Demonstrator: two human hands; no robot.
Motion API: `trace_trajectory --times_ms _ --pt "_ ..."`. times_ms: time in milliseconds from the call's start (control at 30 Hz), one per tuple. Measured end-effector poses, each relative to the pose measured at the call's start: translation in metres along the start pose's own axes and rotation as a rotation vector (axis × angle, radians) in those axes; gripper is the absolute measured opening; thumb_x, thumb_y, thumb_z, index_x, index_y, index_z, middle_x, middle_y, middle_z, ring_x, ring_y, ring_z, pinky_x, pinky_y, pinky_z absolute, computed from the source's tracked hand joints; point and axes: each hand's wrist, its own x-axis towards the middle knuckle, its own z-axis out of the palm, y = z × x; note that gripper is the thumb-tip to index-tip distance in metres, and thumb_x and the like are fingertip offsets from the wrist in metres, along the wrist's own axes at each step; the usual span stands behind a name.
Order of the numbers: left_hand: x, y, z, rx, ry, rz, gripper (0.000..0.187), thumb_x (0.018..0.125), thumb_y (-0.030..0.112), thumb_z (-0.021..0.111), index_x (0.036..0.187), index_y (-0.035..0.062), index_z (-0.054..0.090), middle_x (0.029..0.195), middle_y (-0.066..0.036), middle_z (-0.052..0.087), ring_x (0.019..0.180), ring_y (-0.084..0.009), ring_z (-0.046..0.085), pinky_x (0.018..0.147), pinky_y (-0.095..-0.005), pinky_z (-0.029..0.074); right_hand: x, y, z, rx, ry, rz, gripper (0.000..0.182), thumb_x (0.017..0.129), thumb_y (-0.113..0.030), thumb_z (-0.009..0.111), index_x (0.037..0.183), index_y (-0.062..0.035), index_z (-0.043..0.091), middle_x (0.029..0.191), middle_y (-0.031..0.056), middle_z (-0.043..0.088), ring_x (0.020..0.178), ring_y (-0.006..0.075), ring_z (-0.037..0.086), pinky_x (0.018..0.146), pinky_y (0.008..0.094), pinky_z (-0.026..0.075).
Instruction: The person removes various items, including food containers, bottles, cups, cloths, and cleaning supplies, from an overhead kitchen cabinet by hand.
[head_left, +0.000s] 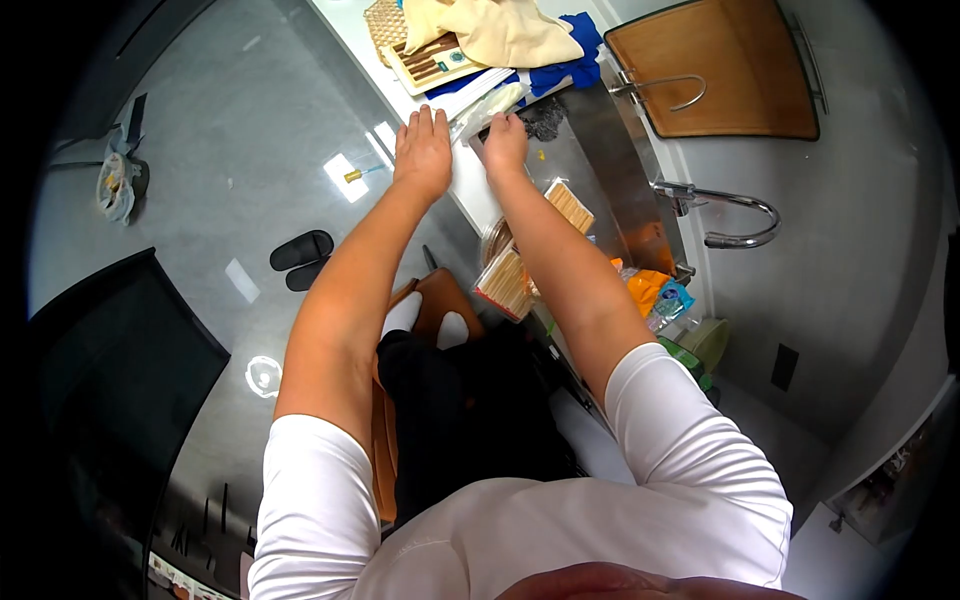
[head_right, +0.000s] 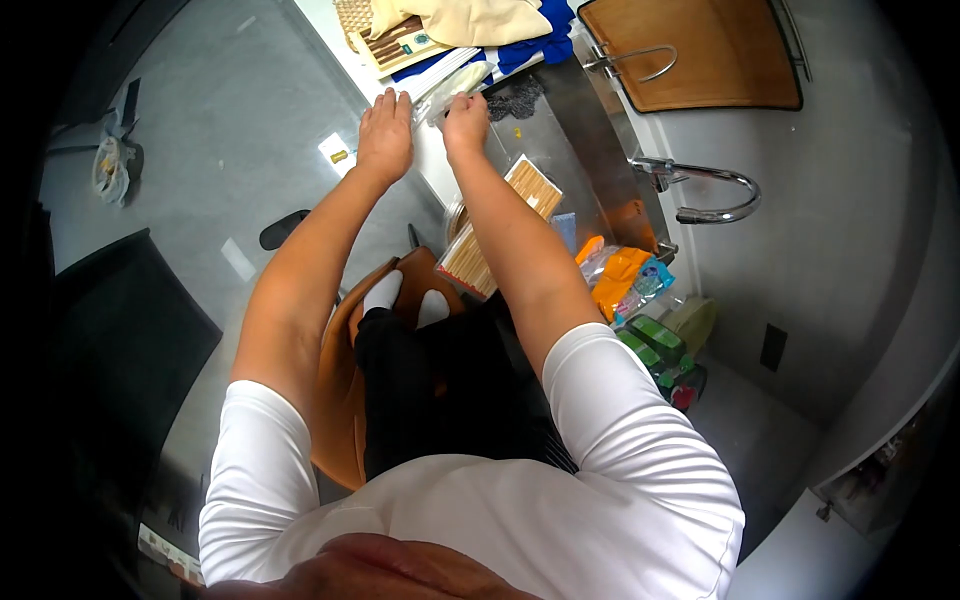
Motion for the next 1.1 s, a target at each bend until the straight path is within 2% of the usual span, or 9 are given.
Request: trace_trajectory --times_ms 100,200,367,433,600,800,933,1000,1100 --pt "-0.004 0.0 -0.004 -0.007 0.005 -0.02 0.069 0.088 0.001 0.061 0.153 0.0001 0.04 0.159 -0.027 0.038 0.15 -0.0402 0.036 0.124 -0.0524 0.028 -0.005 -0.013 0.0 -0.064 0.113 -0.081 0.046 0.101 -0.029 0.058 0.127 0.0082 0.06 0.124 0.0305 0.064 0.114 0.043 0.062 0.101 0.0477 0.048" --pt "-0.012 -0.002 -0.006 -0.032 0.014 -0.029 0.071 0.086 0.0 0.063 0.154 0.0014 0.04 0.16 -0.026 0.036 0.151 -0.0404 0.035 0.124 -0.0521 0.027 -0.014 -0.022 -0.006 -0.167 0.003 -0.207 0.052 0.1 -0.029 0.06 0.135 0.0088 0.056 0.131 0.0328 0.058 0.118 0.0441 0.06 0.104 0.0484 0.046" --pt "-0.037 0.004 -0.021 -0.057 0.033 -0.066 0.073 0.085 0.0 0.063 0.154 0.0015 0.04 0.161 -0.026 0.035 0.151 -0.0406 0.033 0.125 -0.0512 0.026 -0.034 -0.037 -0.04 -0.048 -0.098 -0.113 0.058 0.1 -0.025 0.062 0.142 0.0122 0.049 0.136 0.0303 0.057 0.123 0.0389 0.061 0.106 0.0421 0.048" --pt "-0.051 0.013 -0.039 -0.085 -0.042 -0.105 0.062 0.095 0.004 0.051 0.156 0.0012 0.039 0.162 -0.026 0.035 0.153 -0.0393 0.031 0.126 -0.0512 0.023 -0.052 -0.047 -0.059 0.111 -0.154 -0.061 0.061 0.102 -0.022 0.062 0.147 0.0138 0.043 0.146 0.029 0.053 0.132 0.0324 0.059 0.108 0.0357 0.047" --pt "-0.098 0.045 -0.081 -0.163 -0.016 -0.183 0.067 0.091 0.008 0.061 0.154 0.0006 0.04 0.16 -0.026 0.037 0.152 -0.0407 0.032 0.126 -0.0512 0.024 -0.109 -0.07 -0.119 0.16 -0.223 -0.09 0.063 0.104 -0.027 0.06 0.151 0.0097 0.041 0.152 0.0255 0.051 0.14 0.0303 0.051 0.116 0.0359 0.038" --pt "-0.183 0.082 -0.155 -0.246 -0.028 -0.276 0.073 0.088 0.016 0.07 0.153 -0.0014 0.041 0.157 -0.028 0.041 0.147 -0.0424 0.039 0.123 -0.0505 0.031 -0.201 -0.102 -0.199 -0.004 -0.327 -0.167 0.056 0.102 -0.022 0.065 0.148 0.0053 0.048 0.139 0.0216 0.059 0.123 0.0247 0.06 0.106 0.0344 0.047" --pt "-0.212 0.128 -0.233 -0.298 -0.106 -0.202 0.06 0.088 0.02 0.073 0.141 -0.0018 0.054 0.14 -0.028 0.058 0.131 -0.0419 0.056 0.111 -0.0477 0.045 -0.267 -0.128 -0.262 -0.209 -0.442 -0.408 0.048 0.098 -0.017 0.071 0.141 -0.0012 0.057 0.119 0.014 0.066 0.11 0.0199 0.064 0.093 0.032 0.053" --pt "-0.221 0.167 -0.301 -0.501 -0.468 -0.103 0.05 0.088 0.022 0.072 0.13 -0.0022 0.062 0.125 -0.028 0.066 0.117 -0.0434 0.063 0.1 -0.0483 0.052 -0.302 -0.141 -0.303 -0.197 -0.488 -0.4 0.042 0.097 -0.015 0.072 0.135 -0.0022 0.061 0.114 0.0116 0.067 0.107 0.0182 0.065 0.09 0.0315 0.053" --pt "-0.242 0.227 -0.326 -0.581 -0.185 0.211 0.048 0.086 0.022 0.073 0.125 -0.003 0.065 0.117 -0.028 0.068 0.11 -0.045 0.066 0.096 -0.0487 0.053 -0.309 -0.184 -0.357 -0.395 -0.61 -0.391 0.028 0.097 -0.014 0.071 0.121 -0.0008 0.066 0.107 0.0082 0.068 0.1 0.0157 0.066 0.084 0.0306 0.054"
